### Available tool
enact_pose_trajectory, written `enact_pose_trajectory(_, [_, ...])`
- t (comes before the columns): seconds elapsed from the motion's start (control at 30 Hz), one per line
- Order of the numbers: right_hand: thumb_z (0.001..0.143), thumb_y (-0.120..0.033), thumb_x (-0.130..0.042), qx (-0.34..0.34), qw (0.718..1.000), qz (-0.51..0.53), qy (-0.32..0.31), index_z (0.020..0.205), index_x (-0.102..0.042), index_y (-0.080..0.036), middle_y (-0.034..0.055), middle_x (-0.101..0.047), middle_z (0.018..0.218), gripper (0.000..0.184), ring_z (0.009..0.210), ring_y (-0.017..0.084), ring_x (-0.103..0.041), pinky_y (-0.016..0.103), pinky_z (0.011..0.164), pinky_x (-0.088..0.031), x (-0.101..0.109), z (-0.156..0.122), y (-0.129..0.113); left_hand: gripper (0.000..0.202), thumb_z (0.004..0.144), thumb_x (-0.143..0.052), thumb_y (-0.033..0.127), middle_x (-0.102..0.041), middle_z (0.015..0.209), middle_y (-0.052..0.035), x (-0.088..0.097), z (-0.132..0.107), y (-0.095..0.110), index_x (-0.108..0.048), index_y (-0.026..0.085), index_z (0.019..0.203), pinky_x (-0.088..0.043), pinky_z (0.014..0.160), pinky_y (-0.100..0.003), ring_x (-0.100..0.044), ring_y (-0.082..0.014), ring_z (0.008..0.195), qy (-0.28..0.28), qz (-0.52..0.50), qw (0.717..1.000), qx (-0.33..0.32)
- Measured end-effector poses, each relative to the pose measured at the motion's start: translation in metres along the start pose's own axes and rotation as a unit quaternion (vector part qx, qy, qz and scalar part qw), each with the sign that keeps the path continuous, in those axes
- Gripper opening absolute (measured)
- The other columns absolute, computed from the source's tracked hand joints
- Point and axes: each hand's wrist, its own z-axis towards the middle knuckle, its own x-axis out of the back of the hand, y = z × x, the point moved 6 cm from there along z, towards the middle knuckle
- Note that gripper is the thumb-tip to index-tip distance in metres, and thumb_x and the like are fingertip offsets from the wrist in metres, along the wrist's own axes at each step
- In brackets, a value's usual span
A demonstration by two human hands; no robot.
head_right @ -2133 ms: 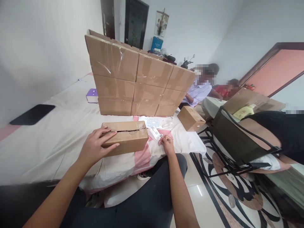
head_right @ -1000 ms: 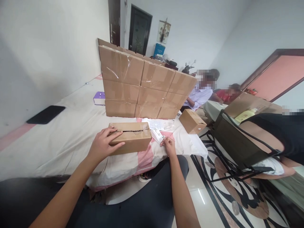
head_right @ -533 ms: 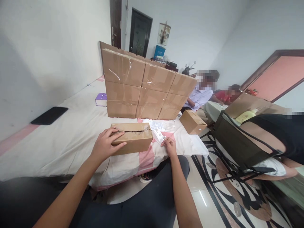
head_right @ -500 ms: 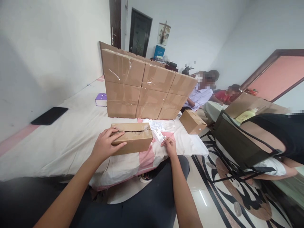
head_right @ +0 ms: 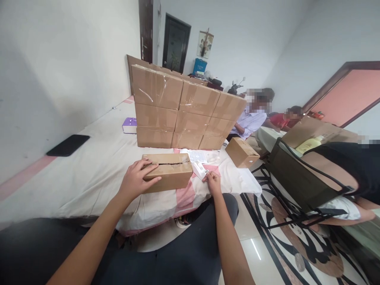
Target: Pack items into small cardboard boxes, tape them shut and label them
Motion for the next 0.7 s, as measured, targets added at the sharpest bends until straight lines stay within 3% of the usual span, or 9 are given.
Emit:
enact_pose_trajectory(0.4, [0.082,-0.055,-0.068,0.028,0.998,-0.041,0.029,0.053,-0.051,-0.024,0.0047,-0.066,0.059,0.046,0.063,0.019,-0.059,0.034,0.072,-0.051,0.0009,-0.0031,-0.0073,0.041,0.084,-0.072,0.049,-0.066,0.119,-0.0108,0.0004,0.0005,0.0015,-0.073,0.023,0.116,-0.049,0.096,-0.046,-0.06,-0.031,0.117,0.0,0.001,1.0,0.003])
enact_pose_trajectory(0.7, [0.077,-0.06,-0.073,0.01,1.0,0.001,0.024,0.053,-0.05,-0.023,0.0057,-0.067,0.06,0.049,0.06,0.018,-0.059,0.032,0.063,-0.05,0.0008,-0.0012,-0.0044,0.04,0.085,-0.072,0.048,-0.065,0.12,-0.0111,-0.001,0.0,-0.0001,-0.073,0.024,0.116,-0.049,0.098,-0.048,-0.059,-0.0322,0.119,-0.002,-0.001,1.0,0.004])
